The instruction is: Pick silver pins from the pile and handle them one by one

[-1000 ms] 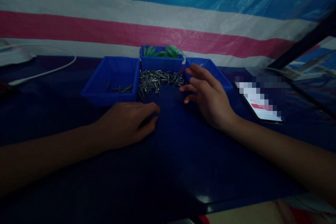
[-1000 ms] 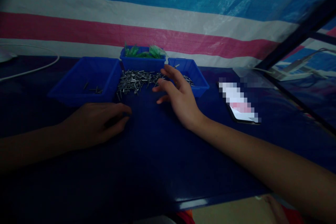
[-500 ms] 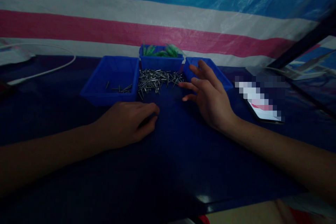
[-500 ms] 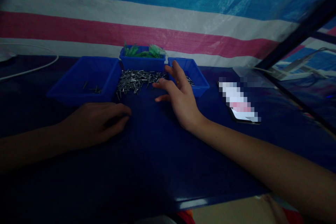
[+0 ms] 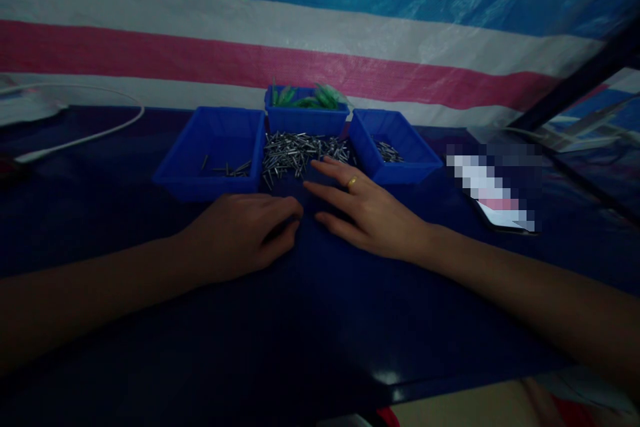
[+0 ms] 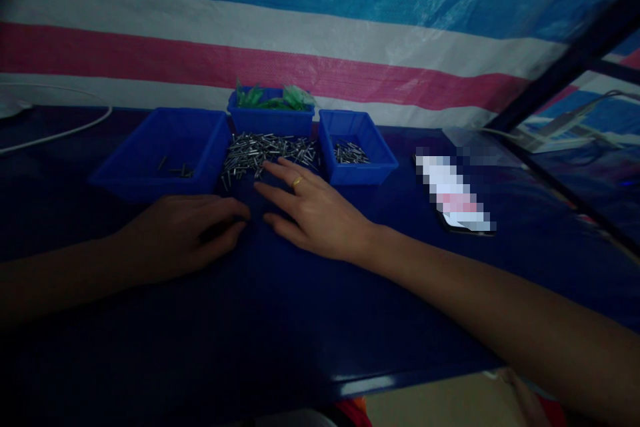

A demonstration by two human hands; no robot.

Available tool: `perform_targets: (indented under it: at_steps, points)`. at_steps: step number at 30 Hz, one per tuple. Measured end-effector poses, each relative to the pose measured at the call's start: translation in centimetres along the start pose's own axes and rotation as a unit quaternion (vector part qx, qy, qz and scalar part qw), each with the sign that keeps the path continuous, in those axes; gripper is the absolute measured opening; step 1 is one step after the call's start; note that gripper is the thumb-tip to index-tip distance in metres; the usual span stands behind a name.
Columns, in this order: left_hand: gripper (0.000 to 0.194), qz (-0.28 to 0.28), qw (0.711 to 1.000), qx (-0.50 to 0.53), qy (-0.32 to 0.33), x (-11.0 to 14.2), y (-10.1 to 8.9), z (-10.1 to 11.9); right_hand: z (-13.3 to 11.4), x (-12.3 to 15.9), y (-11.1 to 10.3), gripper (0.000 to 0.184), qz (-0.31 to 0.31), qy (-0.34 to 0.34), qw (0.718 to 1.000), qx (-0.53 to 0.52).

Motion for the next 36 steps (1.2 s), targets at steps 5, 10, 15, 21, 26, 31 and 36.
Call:
perform_targets:
  at_steps: [5,10,15,21,26,31,36]
  points:
    - [0.022,0.007,1.000,-0.002,0.003,0.05,0.11,-0.07,0.43,-0.07,0.34,0.052,-0.059,0.036,0.998,-0.001]
    - [0.023,-0.011,1.000,-0.012,-0.003,-0.10,0.07,0.03,0.40,-0.10,0.36,0.051,-0.072,0.037,0.997,-0.004]
    - [0.023,-0.016,1.000,-0.013,0.000,-0.02,0.11,-0.05,0.42,-0.17,0.32,0.054,-0.055,0.041,0.998,0.002]
    - [0.026,-0.019,1.000,-0.010,0.008,-0.03,0.18,-0.01,0.58,-0.15,0.41,0.056,-0.065,0.063,0.996,0.011]
    - [0.027,-0.021,1.000,-0.015,0.000,-0.18,0.11,0.09,0.63,0.04,0.55,0.056,-0.064,0.068,0.996,0.006]
    - [0.026,-0.025,1.000,-0.019,-0.001,-0.18,0.13,0.09,0.83,0.21,0.62,0.060,-0.038,0.088,0.995,-0.003]
    - [0.025,-0.020,1.000,-0.010,0.007,-0.14,0.13,0.06,0.90,0.19,0.71,0.065,-0.062,0.108,0.992,-0.002]
Point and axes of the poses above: each hand's wrist, its own x-axis away from the middle knuckle, its own y-axis out of the palm, z = x × y, the point moved 3 cm from there along -x, towards the middle knuckle, and after that the axes turned 14 degrees about -y, right-handed, at the moved point
